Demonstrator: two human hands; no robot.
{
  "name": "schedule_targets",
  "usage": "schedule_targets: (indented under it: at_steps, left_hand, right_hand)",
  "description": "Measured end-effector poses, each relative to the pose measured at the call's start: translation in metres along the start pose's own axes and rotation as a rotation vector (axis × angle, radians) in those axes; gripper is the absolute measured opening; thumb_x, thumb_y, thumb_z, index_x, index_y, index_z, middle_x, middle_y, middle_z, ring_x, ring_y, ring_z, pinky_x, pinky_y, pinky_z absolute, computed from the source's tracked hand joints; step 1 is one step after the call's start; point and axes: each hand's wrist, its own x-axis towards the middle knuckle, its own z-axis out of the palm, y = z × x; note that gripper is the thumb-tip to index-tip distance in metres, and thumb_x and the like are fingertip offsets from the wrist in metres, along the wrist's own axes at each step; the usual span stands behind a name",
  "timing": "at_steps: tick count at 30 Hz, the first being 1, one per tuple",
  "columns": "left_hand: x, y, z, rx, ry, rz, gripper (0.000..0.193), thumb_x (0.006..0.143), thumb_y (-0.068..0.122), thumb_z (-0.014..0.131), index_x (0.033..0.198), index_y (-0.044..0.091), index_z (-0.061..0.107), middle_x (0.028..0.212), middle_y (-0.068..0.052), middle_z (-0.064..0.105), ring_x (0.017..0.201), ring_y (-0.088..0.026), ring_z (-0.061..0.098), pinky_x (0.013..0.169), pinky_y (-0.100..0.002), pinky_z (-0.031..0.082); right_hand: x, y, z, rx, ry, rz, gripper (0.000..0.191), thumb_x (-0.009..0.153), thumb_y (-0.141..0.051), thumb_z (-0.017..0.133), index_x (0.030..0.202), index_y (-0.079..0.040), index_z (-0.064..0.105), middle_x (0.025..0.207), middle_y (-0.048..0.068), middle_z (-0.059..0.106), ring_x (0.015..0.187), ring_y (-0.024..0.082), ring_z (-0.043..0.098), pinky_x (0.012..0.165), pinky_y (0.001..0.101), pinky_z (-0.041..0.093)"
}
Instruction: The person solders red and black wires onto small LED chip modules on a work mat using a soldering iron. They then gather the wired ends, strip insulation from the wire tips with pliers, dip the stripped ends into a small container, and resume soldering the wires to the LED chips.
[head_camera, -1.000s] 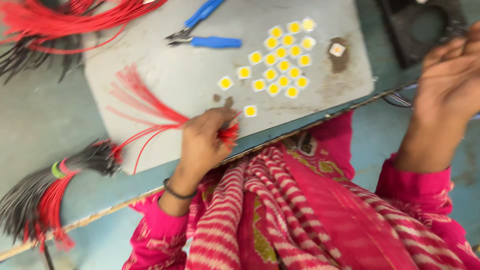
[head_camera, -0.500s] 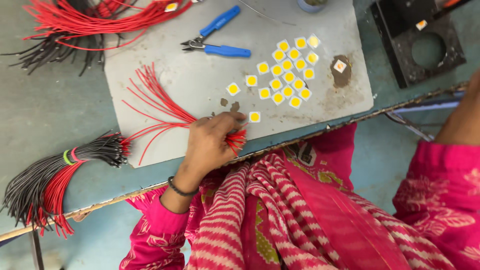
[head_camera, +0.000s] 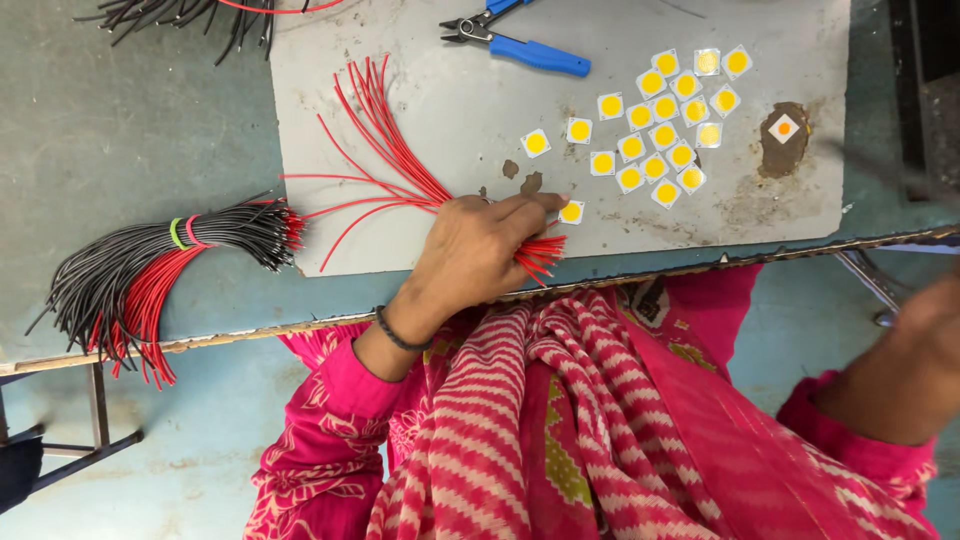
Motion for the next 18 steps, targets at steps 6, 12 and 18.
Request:
schedule_targets:
  at_steps: [6, 12, 18]
  left_hand:
    - [0.002, 0.001, -0.002, -0.021, -0.015, -0.004, 0.023, 0.086, 0.021, 0.078, 0.101, 0.007, 0.068, 0.097, -0.004, 0.075, 0.070, -0.027, 0.068, 0.058, -0.040, 0.050]
    - [0.002, 0.000, -0.001, -0.016, -0.018, 0.000, 0.022, 0.086, 0.019, 0.077, 0.102, 0.007, 0.068, 0.100, -0.004, 0.075, 0.072, -0.028, 0.069, 0.060, -0.040, 0.051]
    - [0.001, -0.001, 0.001, -0.014, 0.006, 0.006, 0.021, 0.088, 0.018, 0.076, 0.104, 0.006, 0.069, 0.104, -0.004, 0.075, 0.073, -0.028, 0.069, 0.061, -0.040, 0.051]
  right_hand:
    - [-0.022, -0.016, 0.078, 0.118, -0.178, -0.139, 0.014, 0.108, -0.013, 0.058, 0.103, 0.001, 0.060, 0.084, 0.010, 0.060, 0.055, 0.009, 0.047, 0.061, 0.0234, 0.044]
    - [-0.040, -0.037, 0.136, -0.067, -0.340, -0.247, 0.022, 0.103, -0.010, 0.070, 0.097, 0.005, 0.055, 0.084, 0.019, 0.066, 0.046, 0.009, 0.043, 0.048, 0.0193, 0.036]
    - [-0.046, -0.051, 0.157, -0.076, -0.384, -0.186, 0.020, 0.097, -0.010, 0.071, 0.092, 0.004, 0.059, 0.082, 0.014, 0.067, 0.046, 0.006, 0.045, 0.044, 0.0182, 0.035]
